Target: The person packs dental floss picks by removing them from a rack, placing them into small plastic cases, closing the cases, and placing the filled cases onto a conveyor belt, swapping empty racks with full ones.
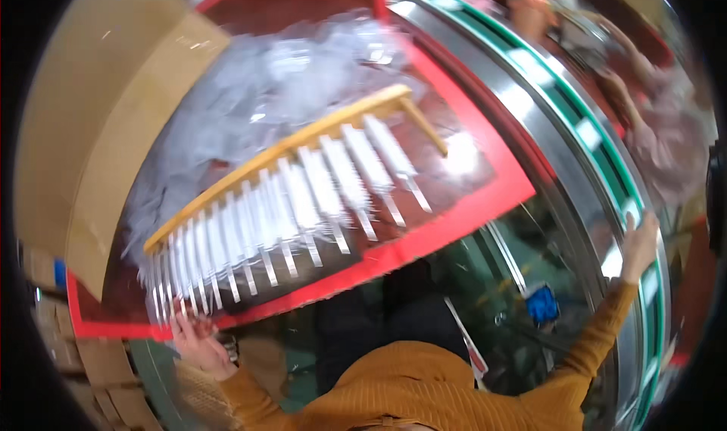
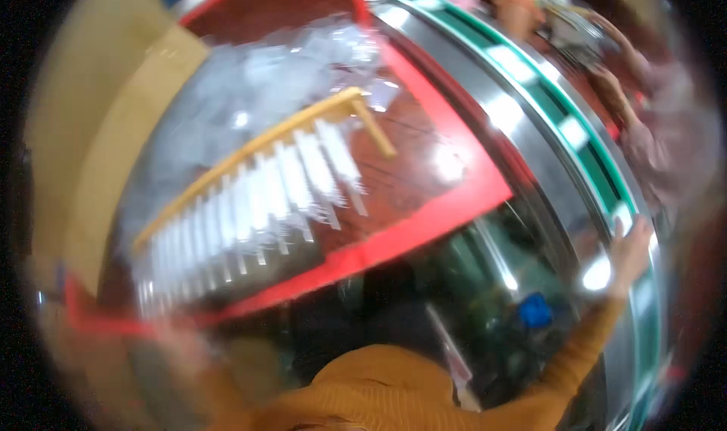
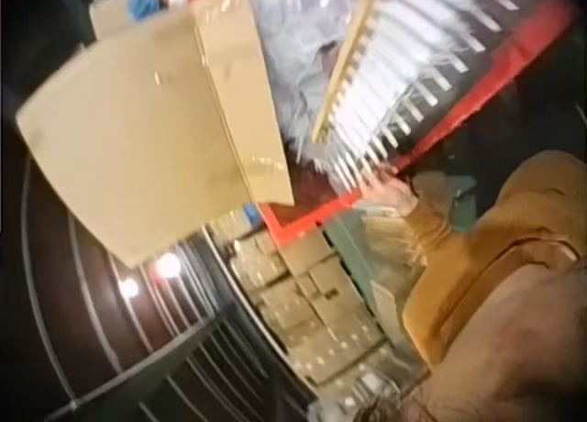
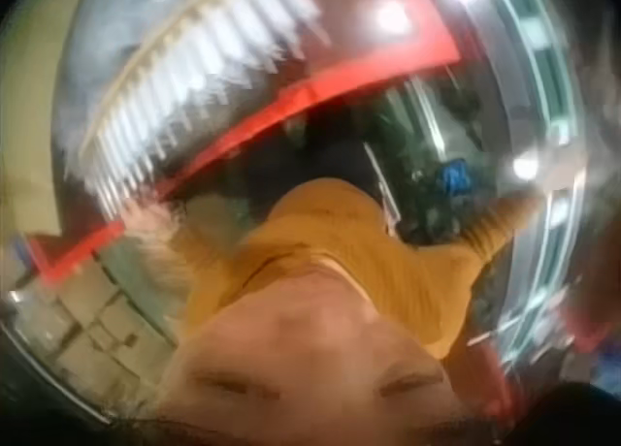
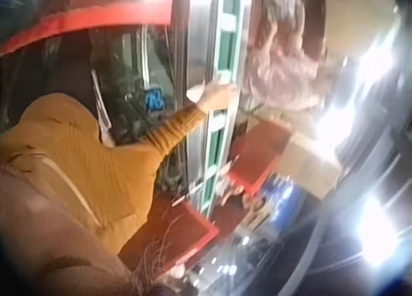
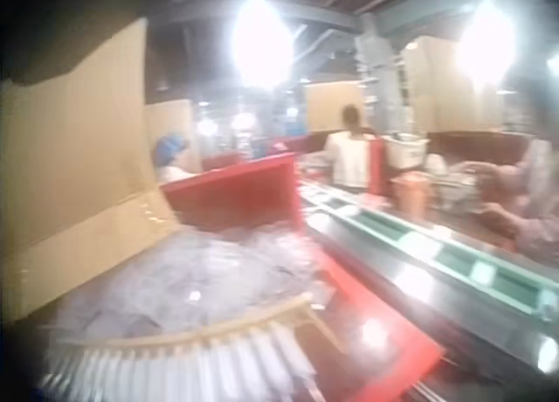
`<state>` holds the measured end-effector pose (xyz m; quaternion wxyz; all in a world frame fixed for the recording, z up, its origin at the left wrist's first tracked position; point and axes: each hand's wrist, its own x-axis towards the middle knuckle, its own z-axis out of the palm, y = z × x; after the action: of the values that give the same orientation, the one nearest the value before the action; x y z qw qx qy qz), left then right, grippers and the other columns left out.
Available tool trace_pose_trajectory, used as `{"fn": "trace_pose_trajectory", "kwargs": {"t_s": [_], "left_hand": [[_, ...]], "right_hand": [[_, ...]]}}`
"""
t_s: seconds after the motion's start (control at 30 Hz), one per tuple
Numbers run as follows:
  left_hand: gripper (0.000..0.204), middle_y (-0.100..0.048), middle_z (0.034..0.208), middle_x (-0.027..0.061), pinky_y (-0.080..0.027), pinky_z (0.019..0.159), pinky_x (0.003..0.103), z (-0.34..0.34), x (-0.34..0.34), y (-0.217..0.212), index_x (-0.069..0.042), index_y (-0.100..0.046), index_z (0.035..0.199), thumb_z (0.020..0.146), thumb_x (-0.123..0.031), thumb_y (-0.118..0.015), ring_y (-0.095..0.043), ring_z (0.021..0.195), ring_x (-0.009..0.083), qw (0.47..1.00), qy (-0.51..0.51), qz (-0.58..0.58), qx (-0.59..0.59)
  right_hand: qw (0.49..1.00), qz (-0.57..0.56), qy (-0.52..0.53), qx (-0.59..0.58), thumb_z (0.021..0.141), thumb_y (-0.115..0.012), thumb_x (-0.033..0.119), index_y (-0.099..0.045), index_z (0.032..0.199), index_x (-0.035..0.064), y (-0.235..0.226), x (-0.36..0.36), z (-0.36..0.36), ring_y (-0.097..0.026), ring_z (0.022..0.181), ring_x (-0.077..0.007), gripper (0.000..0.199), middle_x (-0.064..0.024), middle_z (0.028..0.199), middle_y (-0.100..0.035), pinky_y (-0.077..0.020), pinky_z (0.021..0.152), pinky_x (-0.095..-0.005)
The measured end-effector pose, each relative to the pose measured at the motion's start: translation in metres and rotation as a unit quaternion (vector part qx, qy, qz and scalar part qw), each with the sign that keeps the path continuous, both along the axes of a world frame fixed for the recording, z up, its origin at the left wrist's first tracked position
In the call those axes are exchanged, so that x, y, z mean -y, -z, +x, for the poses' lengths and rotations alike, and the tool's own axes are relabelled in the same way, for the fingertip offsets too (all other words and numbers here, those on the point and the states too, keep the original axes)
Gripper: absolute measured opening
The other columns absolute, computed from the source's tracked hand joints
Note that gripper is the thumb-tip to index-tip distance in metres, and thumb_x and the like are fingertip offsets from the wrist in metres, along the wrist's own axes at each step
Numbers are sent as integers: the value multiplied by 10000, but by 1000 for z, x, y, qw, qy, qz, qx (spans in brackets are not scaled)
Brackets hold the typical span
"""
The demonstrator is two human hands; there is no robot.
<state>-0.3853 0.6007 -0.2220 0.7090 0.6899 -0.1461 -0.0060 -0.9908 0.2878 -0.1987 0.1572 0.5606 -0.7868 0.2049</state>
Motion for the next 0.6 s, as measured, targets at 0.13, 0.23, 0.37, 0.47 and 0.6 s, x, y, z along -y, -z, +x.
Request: {"fn": "trace_pose_trajectory", "kwargs": {"t_s": [0.13,0.23,0.37,0.47,0.6], "left_hand": [[318,-542,1036,87,-447,666,251,-10,-44,-15,18,-457,1166,883,-124,-490,-538,841,140,987,18,89,134],[478,-469,1211,135,-386,909,328,-39,-32,-46,51,-356,1269,835,-74,-511,-474,1073,231,989,122,-33,78],[447,-429,1273,110,-298,973,286,-31,-5,-46,45,-358,1286,884,-131,-442,-393,1167,171,989,124,61,-47],[443,-355,1352,134,-197,1050,309,-34,4,-54,30,-325,1310,900,-116,-402,-299,1271,222,967,218,74,108],[461,-320,1367,135,-202,1053,320,-39,0,-46,40,-295,1317,893,-87,-421,-296,1272,219,978,199,-22,51]], "right_hand": [[825,26,-502,257,755,-619,110,-580,978,13,28,76,193,-597,789,-243,246,-149,919,-597,-463,702,-321],[744,-19,-662,89,728,-646,86,-545,1070,16,30,124,317,-599,840,-229,364,-149,942,-602,-463,725,-325],[712,102,-660,219,773,-591,183,-526,1116,13,48,149,323,-578,910,-231,388,-144,1008,-590,-445,773,-334],[727,108,-657,167,793,-555,226,-519,1133,15,65,150,312,-566,941,-240,402,-146,1040,-579,-435,799,-336],[759,85,-635,115,819,-508,284,-510,1155,18,58,140,296,-551,982,-252,429,-148,1084,-564,-422,833,-338]]}}
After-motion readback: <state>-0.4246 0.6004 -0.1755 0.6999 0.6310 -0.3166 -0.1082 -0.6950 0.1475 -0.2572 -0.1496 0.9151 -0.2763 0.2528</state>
